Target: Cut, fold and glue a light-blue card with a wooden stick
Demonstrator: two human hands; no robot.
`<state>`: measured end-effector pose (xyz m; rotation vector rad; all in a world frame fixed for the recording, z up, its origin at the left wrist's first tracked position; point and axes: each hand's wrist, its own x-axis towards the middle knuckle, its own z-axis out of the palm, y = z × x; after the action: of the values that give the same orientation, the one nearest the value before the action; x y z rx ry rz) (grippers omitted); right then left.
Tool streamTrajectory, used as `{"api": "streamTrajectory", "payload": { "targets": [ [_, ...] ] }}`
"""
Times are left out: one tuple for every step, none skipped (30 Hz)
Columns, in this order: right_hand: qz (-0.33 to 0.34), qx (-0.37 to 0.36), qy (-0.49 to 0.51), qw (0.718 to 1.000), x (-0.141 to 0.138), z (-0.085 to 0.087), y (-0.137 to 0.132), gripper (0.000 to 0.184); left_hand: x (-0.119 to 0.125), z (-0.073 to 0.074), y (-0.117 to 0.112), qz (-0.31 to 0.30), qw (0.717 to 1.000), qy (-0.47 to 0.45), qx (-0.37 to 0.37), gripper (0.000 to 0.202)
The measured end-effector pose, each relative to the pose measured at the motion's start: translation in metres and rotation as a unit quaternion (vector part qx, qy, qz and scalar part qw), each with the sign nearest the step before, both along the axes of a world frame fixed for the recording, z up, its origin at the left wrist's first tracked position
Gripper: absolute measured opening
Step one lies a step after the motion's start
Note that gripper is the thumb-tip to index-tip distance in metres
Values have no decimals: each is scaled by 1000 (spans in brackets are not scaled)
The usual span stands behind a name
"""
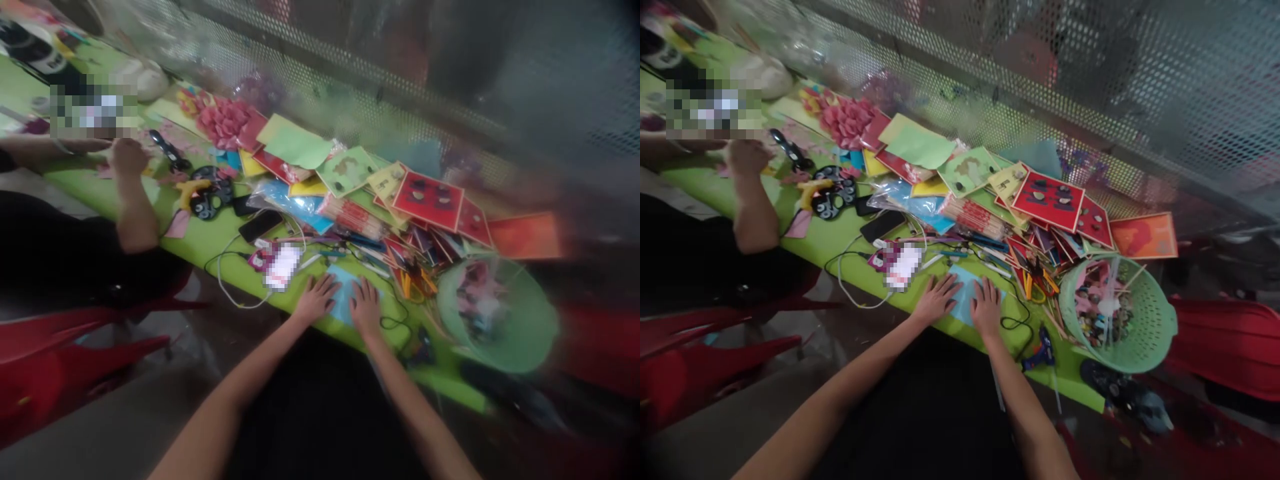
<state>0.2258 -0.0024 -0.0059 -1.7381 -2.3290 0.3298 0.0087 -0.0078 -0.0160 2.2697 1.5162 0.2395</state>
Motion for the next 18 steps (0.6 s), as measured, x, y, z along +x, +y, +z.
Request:
{"api": "streamTrajectory", "payload": {
  "targets": [
    [1,6,3,1000,0,-2,-1,57,0,0,0,1,1000,0,2,60],
    [0,7,3,1000,1,-3,-2,58,0,0,-1,0,1000,1,4,60],
    [0,5,1,1000,2,-4,-2,58,0,0,-1,1,1000,1,5,60],
    [-2,0,-5,1000,2,-5,-2,57,1,0,-1,2,1000,2,7,61],
    [-4,-8,-12,1000,3,-5,-2,57,1,0,-1,3,1000,4,10,61],
    [-6,-15,-19,1000,3,-5,-2,57,1,0,-1,5,1000,6,12,61],
    [-9,-21,-23,999,3,-6,-2,57,1,0,-2,4,1000,6,13,61],
    [-11,-23,-23,999,3,-7,-2,57,1,0,-2,3,1000,6,12,62],
    [-12,-22,-20,999,3,-8,-2,58,1,0,-2,0,1000,5,10,62],
    [-14,-16,-16,1000,3,-9,-2,59,1,1,-2,-2,1000,3,7,62],
    [-14,-9,-11,1000,3,-11,-2,60,0,1,-2,-3,1000,0,3,62],
    [-15,-2,-7,1000,3,-12,-3,61,0,1,-2,-4,1000,-3,-2,62],
    [-15,5,-5,1000,4,-13,-3,61,0,1,-3,-3,1000,-7,-7,61],
    [-16,7,-4,1000,4,-14,-4,61,0,1,-3,-2,1000,-11,-11,60],
    [-15,7,-5,1000,4,-15,-4,60,0,0,-3,-1,1000,-15,-15,59],
    [-15,5,-7,1000,4,-15,-4,59,0,0,-3,-1,1000,-18,-17,58],
    [-14,2,-10,1000,4,-15,-5,58,0,-1,-3,-2,1000,-21,-18,58],
    [-15,0,-13,1000,4,-15,-5,58,-1,-1,-3,-4,1000,-22,-18,58]
  ]
}}
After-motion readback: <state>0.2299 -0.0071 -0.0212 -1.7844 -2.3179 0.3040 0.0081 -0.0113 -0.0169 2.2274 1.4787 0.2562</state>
